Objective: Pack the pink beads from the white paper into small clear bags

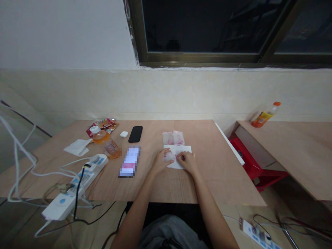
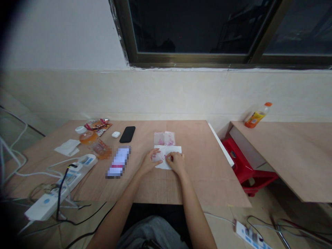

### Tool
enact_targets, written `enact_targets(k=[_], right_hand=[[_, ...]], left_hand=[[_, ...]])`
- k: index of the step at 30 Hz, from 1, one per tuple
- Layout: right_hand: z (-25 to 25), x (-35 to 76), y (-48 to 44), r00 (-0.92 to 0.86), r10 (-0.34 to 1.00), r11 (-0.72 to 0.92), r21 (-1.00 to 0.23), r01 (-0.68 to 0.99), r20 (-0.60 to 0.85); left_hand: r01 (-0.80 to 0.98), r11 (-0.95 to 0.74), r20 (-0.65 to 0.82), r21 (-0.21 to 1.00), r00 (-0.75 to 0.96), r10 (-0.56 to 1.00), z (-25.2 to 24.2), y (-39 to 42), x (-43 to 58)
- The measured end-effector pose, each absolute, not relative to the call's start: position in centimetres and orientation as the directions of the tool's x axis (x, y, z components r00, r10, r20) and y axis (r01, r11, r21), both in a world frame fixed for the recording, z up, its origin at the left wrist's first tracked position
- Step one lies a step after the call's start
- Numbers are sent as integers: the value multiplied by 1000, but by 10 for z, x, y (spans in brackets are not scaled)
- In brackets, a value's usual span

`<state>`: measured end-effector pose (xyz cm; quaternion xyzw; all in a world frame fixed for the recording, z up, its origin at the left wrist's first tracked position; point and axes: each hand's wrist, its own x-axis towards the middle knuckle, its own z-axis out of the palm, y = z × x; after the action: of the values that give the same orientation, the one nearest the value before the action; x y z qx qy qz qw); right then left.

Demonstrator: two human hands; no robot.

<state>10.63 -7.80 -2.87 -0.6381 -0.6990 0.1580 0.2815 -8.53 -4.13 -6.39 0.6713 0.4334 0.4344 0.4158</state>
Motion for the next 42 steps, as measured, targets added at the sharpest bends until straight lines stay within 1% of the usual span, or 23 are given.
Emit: enact_targets(k=[7, 19, 22, 29, 33, 42], right_hand=[[-30, 105, -76, -6, 977, 144, -636, 758, 214], [-35, 99, -74, -98, 965, 245, -710, 660, 241], [-35, 101, -74, -90, 968, 231, -702, 674, 233], [-37, 107, -72, -5, 974, 147, -615, 775, 227], [-38, 106, -73, -24, 977, 148, -586, 796, 214], [-35, 104, -74, -37, 979, 147, -573, 806, 200]], left_hand=[[207, -271, 215, 940, 258, 942, -64, -41, -85], [206, -268, 212, 941, 257, 943, -58, -43, -85], [202, -258, 206, 945, 246, 947, -59, -44, -85], [196, -246, 199, 949, 232, 952, -61, -43, -84], [201, -256, 206, 946, 241, 948, -61, -42, -84], [221, -285, 230, 933, 246, 942, -60, -43, -85]])
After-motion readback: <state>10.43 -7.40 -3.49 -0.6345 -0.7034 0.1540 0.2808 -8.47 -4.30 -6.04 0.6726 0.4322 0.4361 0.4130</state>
